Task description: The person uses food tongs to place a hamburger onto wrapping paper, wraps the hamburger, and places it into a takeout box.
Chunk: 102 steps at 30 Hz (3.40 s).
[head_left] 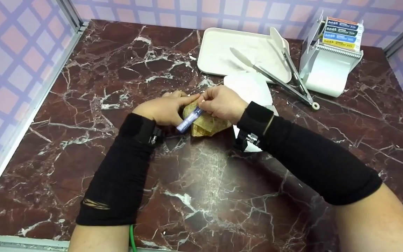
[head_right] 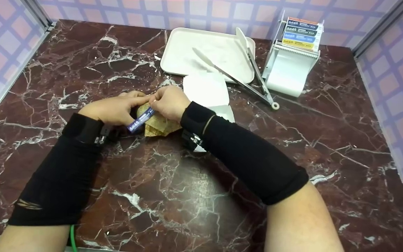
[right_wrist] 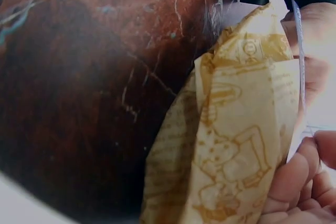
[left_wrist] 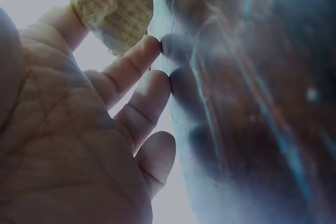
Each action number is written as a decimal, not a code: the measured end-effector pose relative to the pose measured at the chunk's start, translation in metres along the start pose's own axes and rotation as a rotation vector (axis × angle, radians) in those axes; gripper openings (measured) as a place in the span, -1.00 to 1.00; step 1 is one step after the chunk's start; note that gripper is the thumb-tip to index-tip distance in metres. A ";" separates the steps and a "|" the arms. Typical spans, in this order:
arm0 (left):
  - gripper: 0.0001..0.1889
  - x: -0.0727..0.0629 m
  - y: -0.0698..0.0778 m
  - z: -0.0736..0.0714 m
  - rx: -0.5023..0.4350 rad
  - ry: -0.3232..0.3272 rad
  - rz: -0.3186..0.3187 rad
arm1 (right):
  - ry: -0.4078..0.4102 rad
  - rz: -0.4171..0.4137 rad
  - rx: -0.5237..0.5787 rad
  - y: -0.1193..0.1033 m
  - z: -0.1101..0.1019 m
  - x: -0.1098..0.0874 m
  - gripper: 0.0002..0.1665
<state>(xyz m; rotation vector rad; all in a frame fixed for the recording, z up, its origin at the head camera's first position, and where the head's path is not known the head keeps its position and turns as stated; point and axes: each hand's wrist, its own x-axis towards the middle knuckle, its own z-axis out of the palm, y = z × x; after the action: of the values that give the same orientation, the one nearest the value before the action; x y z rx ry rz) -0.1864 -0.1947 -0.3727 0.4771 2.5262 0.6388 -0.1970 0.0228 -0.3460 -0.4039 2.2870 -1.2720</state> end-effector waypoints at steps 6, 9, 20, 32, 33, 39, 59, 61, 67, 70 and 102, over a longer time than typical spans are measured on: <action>0.02 0.000 -0.004 -0.003 0.011 -0.015 0.012 | 0.028 -0.009 -0.109 -0.001 0.003 0.000 -0.86; -0.22 -0.001 -0.004 -0.004 0.013 -0.006 0.029 | 0.040 -0.017 -0.160 -0.003 0.004 -0.001 -0.86; -0.15 -0.005 -0.001 -0.004 -0.027 -0.001 0.046 | 0.051 -0.039 -0.299 -0.007 0.007 -0.002 -0.85; -0.13 -0.004 -0.002 -0.003 -0.003 -0.009 0.019 | 0.041 -0.039 -0.494 -0.013 0.008 -0.003 -0.74; -0.13 -0.004 -0.002 -0.003 -0.004 -0.008 0.021 | 0.044 -0.025 -0.498 -0.013 0.007 -0.003 -0.71; -0.09 -0.003 -0.003 -0.004 -0.005 0.000 0.029 | 0.060 0.038 -0.449 -0.011 -0.001 -0.001 -0.72; -0.55 -0.009 0.011 -0.004 -0.107 0.105 -0.160 | -0.002 0.108 -0.282 -0.005 -0.011 0.004 -0.81; -0.71 -0.012 0.015 -0.005 -0.164 0.055 -0.176 | -0.001 0.113 -0.266 -0.004 -0.012 0.004 -0.80; -0.68 -0.009 0.025 -0.002 -0.436 -0.020 -0.199 | 0.024 0.139 -0.191 -0.001 -0.013 0.004 -0.82; -0.52 -0.007 0.027 -0.001 -0.570 0.013 -0.217 | 0.027 0.147 -0.175 -0.001 -0.012 0.005 -0.68; 0.17 0.002 0.040 0.008 -0.211 0.086 -0.110 | -0.209 -0.079 -0.638 -0.002 -0.026 0.001 -0.01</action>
<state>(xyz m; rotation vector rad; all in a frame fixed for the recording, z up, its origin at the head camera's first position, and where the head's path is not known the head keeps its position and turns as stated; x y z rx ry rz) -0.1757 -0.1576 -0.3591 0.2392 2.5071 0.8882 -0.2119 0.0397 -0.3332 -0.8064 2.4617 -0.4666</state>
